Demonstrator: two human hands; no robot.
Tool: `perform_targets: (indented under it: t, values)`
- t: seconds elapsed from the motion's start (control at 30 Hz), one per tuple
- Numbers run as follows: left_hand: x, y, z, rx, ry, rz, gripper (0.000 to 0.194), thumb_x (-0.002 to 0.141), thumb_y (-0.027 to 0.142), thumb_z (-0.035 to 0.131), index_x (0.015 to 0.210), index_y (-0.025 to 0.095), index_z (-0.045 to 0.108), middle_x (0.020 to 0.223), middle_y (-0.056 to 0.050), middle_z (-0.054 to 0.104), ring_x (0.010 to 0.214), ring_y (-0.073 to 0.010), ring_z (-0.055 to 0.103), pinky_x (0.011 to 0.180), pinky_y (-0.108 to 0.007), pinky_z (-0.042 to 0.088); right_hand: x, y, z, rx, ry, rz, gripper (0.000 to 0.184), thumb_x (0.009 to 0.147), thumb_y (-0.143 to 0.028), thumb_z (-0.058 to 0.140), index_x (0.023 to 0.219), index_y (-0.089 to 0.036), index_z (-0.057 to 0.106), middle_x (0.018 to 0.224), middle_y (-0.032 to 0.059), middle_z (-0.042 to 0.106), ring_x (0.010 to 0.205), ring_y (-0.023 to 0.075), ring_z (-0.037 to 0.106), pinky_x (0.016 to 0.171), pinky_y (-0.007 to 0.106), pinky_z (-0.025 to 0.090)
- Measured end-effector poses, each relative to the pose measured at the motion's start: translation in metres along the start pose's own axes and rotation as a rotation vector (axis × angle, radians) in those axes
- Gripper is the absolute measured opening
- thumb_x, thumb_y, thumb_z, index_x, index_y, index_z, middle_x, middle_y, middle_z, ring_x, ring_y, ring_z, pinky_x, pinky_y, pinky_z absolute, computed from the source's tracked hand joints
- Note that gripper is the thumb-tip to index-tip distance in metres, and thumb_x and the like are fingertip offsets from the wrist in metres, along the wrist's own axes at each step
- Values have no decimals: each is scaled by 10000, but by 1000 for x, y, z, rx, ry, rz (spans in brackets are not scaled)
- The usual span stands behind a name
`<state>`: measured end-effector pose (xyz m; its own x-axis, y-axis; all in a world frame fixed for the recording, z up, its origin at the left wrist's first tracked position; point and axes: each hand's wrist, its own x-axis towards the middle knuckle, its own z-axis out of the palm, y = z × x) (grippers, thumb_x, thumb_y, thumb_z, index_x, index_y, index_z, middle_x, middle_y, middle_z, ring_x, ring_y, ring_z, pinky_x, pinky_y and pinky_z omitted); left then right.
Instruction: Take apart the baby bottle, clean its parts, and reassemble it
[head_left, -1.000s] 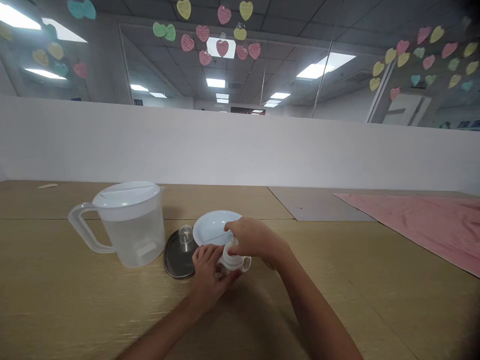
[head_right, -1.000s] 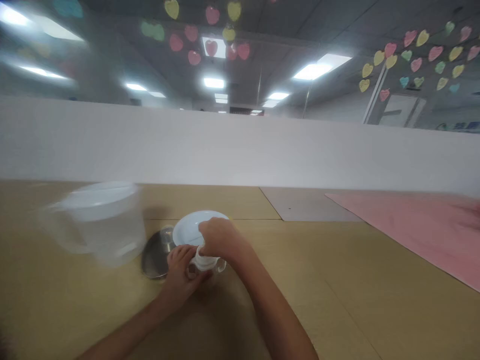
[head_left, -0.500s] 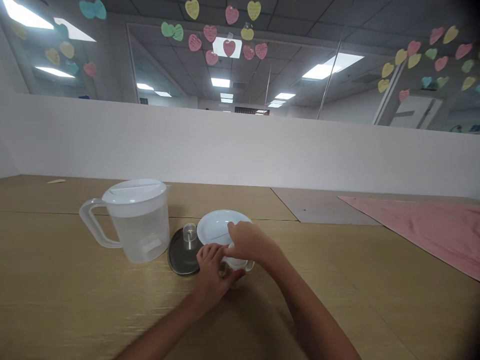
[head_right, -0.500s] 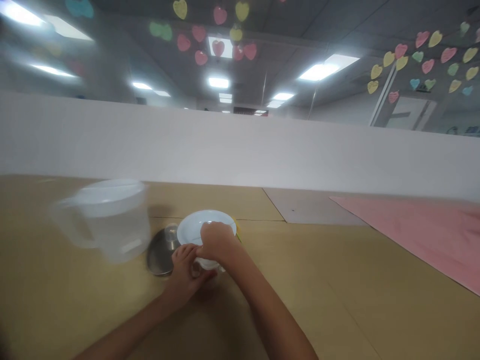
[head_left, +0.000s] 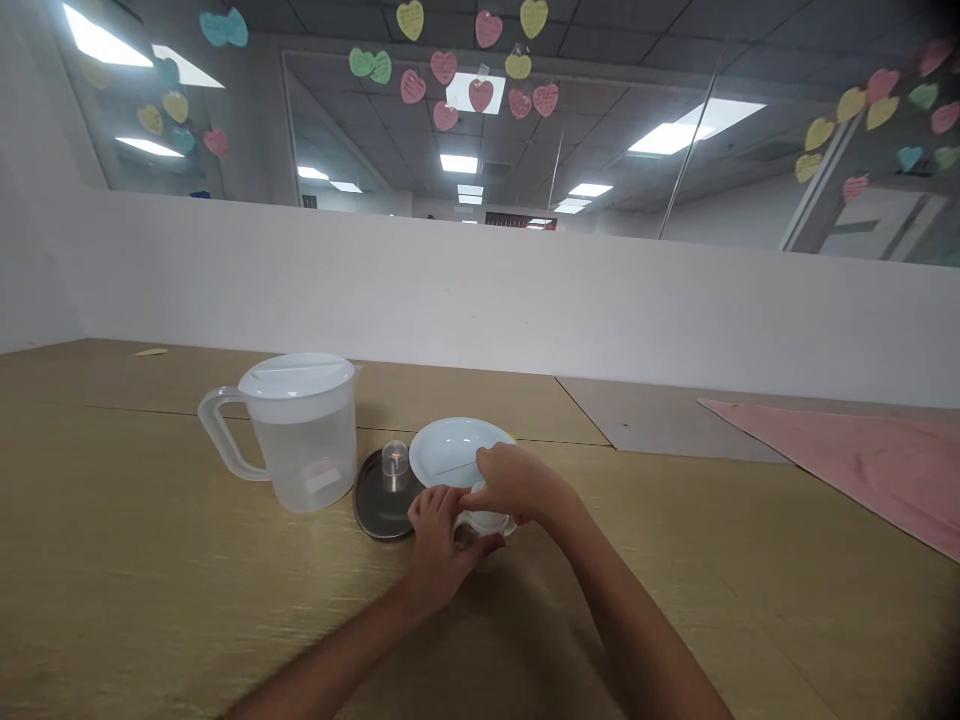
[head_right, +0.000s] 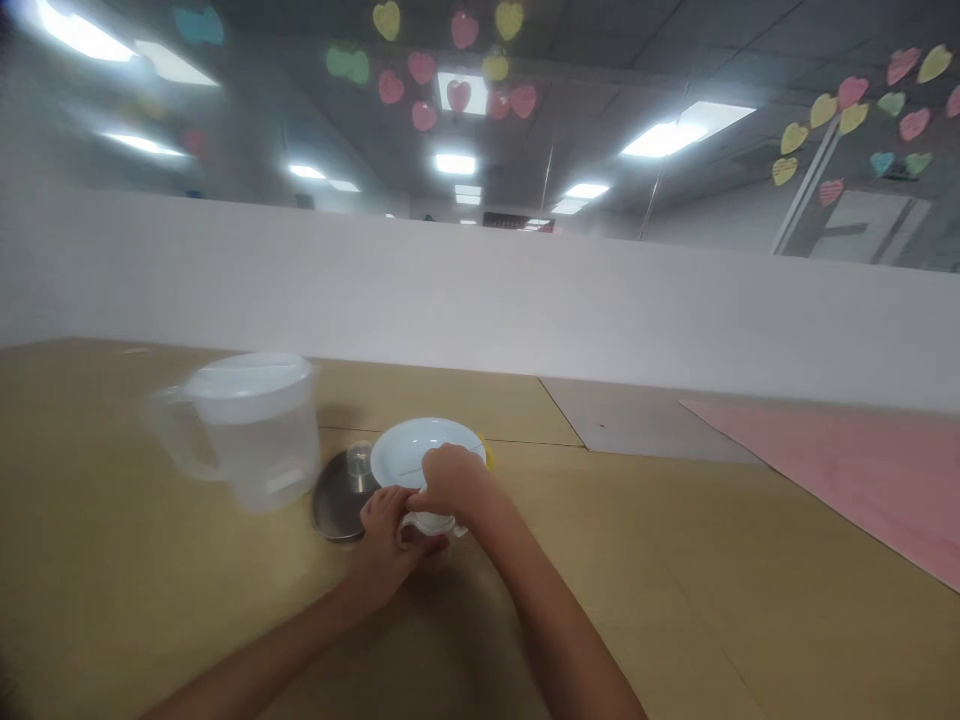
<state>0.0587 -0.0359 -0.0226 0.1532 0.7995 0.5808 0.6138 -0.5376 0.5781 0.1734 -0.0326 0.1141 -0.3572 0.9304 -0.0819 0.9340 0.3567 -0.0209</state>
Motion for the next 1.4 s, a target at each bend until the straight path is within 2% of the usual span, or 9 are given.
perform_targets:
  t: [0.1, 0.27, 0.47, 0.63, 0.87, 0.97, 1.1, 1.23, 1.4]
  values:
    - [-1, 1, -1, 74, 27, 33, 458, 694, 570, 573, 986, 219, 547, 913, -36, 582, 941, -251, 493, 903, -482, 287, 4, 3, 2, 62, -51, 21, 358, 742, -424, 504, 895, -107, 569, 733, 80, 642, 383, 113, 527, 413, 231, 367]
    - [16, -19, -21, 199, 43, 307, 660, 680, 648, 505, 1144, 178, 494, 1053, -95, 577, 1005, -286, 495, 976, -556, 193, 9, 13, 5, 226, -135, 51, 633, 622, -609, 582, 1009, -112, 525, 586, 25, 605, 341, 121, 498, 357, 225, 363]
    - [45, -78, -48, 184, 230, 62, 333, 900, 310, 280, 1099, 183, 515, 1085, -89, 552, 1028, -204, 500, 890, -379, 404, 5, 20, -3, 362, -116, 66, 682, 681, -691, 459, 1035, -112, 520, 566, 21, 587, 365, 130, 519, 368, 227, 376]
    - [47, -107, -39, 433, 18, 78, 254, 799, 143, 392, 995, 160, 553, 1208, -113, 492, 1063, -226, 491, 890, -392, 411, -1, 25, -8, 414, -80, 63, 710, 681, -730, 429, 1066, -137, 507, 770, 71, 640, 404, 120, 535, 392, 239, 386]
    - [47, -85, -41, 474, 48, -42, 59, 744, 136, 454, 784, 171, 480, 836, -57, 508, 786, -201, 521, 712, -344, 445, -9, 24, -15, 300, 83, 31, 602, 735, -665, 442, 1033, -154, 556, 861, 76, 640, 610, 166, 592, 524, 253, 387]
    - [49, -67, -53, 414, 285, -15, 45, 797, 219, 452, 819, 181, 463, 845, -60, 489, 838, -225, 523, 729, -372, 450, -10, 22, -16, 263, 250, -19, 514, 764, -583, 481, 1047, -160, 557, 849, 74, 644, 773, 203, 590, 608, 272, 397]
    - [41, -38, -56, 195, 573, 279, 110, 791, 236, 539, 854, 198, 457, 955, -60, 482, 1040, -232, 510, 864, -399, 441, -6, 12, -14, 254, 360, -324, 615, 673, -307, 675, 1229, -207, 431, 1135, 64, 580, 1010, 199, 529, 789, 285, 396]
    - [27, -12, -50, 24, 510, 503, 143, 766, 182, 581, 834, 223, 462, 895, -23, 507, 1056, -218, 538, 853, -383, 480, -5, -1, -12, 263, 348, -591, 431, 734, -147, 579, 1144, -240, 485, 1124, 11, 579, 1004, 154, 515, 849, 266, 375]
    - [21, -2, -49, -52, 490, 386, 456, 786, 303, 555, 1190, 195, 373, 1179, -130, 474, 1156, -267, 464, 917, -445, 427, -12, 5, -20, 250, 448, -450, 412, 655, -261, 675, 1023, -181, 508, 1042, 58, 540, 981, 192, 473, 824, 306, 384]
